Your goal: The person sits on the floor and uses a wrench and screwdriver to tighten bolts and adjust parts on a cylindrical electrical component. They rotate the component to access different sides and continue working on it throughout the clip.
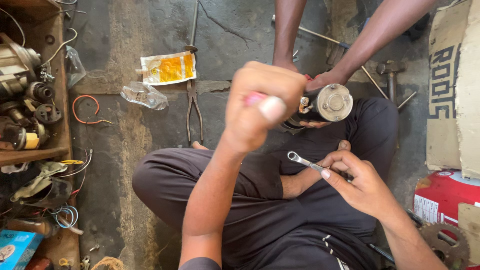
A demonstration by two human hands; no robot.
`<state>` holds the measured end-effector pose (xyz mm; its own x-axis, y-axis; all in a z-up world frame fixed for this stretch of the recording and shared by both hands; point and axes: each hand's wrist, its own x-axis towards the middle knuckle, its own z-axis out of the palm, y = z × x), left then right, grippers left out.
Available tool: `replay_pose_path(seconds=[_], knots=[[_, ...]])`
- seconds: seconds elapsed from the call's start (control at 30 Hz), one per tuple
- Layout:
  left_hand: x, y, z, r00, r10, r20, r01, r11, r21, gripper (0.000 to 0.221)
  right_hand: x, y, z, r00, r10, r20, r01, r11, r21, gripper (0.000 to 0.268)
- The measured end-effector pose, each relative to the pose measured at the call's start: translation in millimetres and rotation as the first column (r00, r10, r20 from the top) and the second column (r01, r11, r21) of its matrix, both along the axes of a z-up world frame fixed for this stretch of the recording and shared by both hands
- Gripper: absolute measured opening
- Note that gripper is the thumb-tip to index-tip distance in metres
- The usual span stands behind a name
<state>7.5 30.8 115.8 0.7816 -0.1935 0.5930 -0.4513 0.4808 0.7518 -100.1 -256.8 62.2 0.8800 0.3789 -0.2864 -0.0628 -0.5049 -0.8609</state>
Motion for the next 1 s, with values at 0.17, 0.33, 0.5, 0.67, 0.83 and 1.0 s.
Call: replay_pose_path(seconds=[0.17, 0.33, 0.5, 0.67, 0.83, 1.0], knots=[[1, -8, 6, 0.998, -0.063, 0.03, 0.06, 0.995, 0.084, 0.044, 1, 2, 2, 1.0, -0.008, -0.007, 0.008, 1.0, -0.017, 0.019], [1, -8, 11, 0.996, -0.09, 0.022, 0.089, 0.995, 0.041, 0.042, 2, 2, 0, 1.0, -0.011, -0.003, 0.011, 1.0, -0.023, 0.019], [3, -10, 12, 0.997, -0.06, 0.051, 0.057, 0.997, 0.06, 0.041, 1, -4, -9, 0.998, -0.033, -0.046, 0.03, 0.998, -0.058, 0.019], [6, -28, 16, 0.974, -0.184, 0.13, 0.168, 0.978, 0.123, 0.034, -3, -9, -23, 0.999, 0.044, 0.018, -0.042, 0.995, -0.088, 0.02], [-2, -26, 20, 0.967, -0.18, 0.182, 0.143, 0.969, 0.199, 0.031, -4, -8, -26, 0.997, 0.03, 0.077, -0.029, 0.999, -0.019, 0.024], [-17, -18, 21, 0.966, -0.089, 0.244, 0.048, 0.985, 0.168, 0.023, -3, -4, -16, 0.997, -0.026, -0.069, 0.017, 0.992, -0.128, 0.018]])
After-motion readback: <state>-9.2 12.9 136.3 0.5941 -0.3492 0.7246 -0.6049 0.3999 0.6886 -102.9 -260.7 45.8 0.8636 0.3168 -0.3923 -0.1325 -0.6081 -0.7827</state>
